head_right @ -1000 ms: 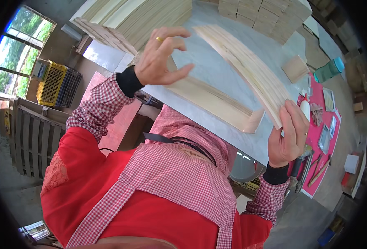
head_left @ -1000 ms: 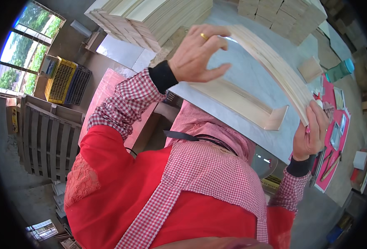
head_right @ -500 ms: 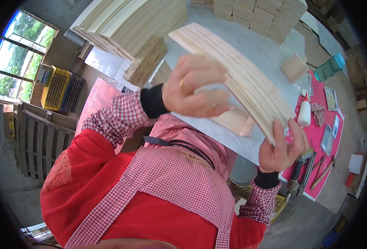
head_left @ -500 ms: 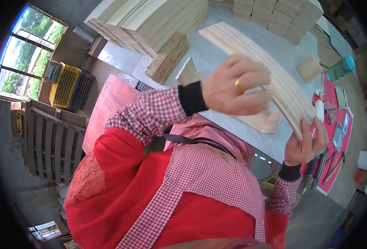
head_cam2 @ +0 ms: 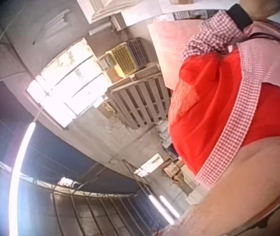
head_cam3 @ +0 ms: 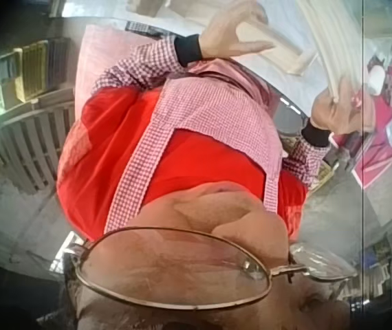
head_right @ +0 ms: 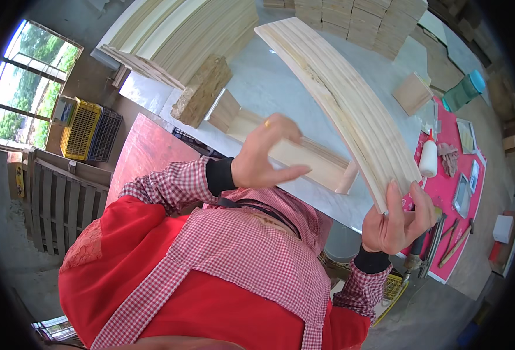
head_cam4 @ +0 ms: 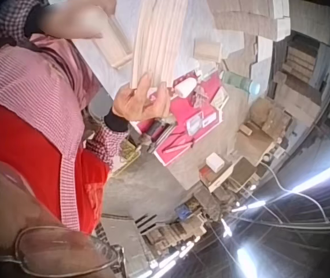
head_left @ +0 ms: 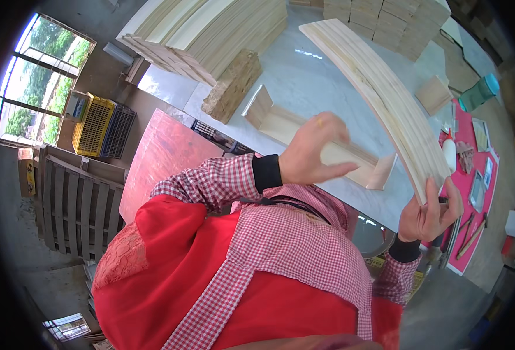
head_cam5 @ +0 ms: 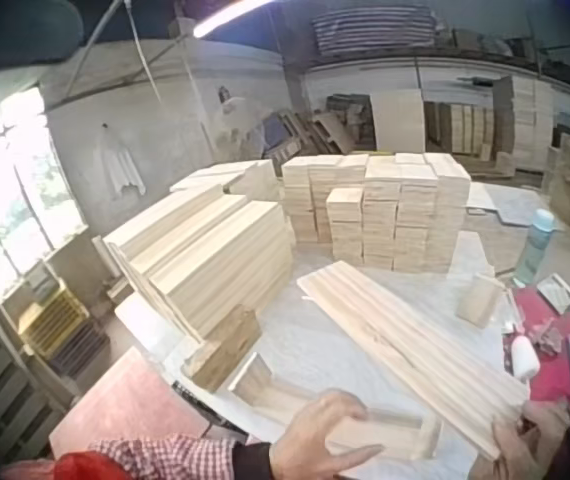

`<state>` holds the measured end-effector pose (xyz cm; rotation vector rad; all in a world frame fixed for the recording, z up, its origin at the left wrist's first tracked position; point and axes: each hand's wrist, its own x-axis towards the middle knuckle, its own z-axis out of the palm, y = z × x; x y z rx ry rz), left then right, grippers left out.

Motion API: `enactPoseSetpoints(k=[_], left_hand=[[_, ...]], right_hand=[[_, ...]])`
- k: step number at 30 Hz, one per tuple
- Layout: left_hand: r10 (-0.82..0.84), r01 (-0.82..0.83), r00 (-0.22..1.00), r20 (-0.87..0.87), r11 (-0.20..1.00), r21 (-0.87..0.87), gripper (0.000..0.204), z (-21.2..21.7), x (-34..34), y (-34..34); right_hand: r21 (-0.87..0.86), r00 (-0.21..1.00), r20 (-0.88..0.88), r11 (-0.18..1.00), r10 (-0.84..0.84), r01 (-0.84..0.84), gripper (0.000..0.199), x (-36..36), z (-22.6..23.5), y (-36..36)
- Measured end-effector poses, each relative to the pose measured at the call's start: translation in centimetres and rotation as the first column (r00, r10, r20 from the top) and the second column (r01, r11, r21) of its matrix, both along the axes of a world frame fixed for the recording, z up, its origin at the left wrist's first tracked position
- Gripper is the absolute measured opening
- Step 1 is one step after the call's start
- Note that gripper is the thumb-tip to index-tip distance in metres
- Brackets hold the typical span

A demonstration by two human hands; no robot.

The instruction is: Assembling small wooden boxes by applying glue to the joints and securing them with a pneumatic nail gun.

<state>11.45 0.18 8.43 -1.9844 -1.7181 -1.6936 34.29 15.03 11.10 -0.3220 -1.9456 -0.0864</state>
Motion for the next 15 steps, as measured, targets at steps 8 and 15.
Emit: enactPoseSetpoints(k=[8,15], left_hand=[[-0.061,0.412,-0.149,0.987,0.904,0.118,0.025,3.2,-2.2,3.6],[-0.050,0.431,-0.003,0.999,0.901,0.046,0.028,2.5,-2.7,2.7]], right_hand=[[-0.019,0.976,0.165,0.990,0.139,-0.138,0.037,0.9,-0.1,-0.8],[-0.053,0.967,0.208,0.989,0.144,-0.135,0.042,1.4,-1.6,-0.6]])
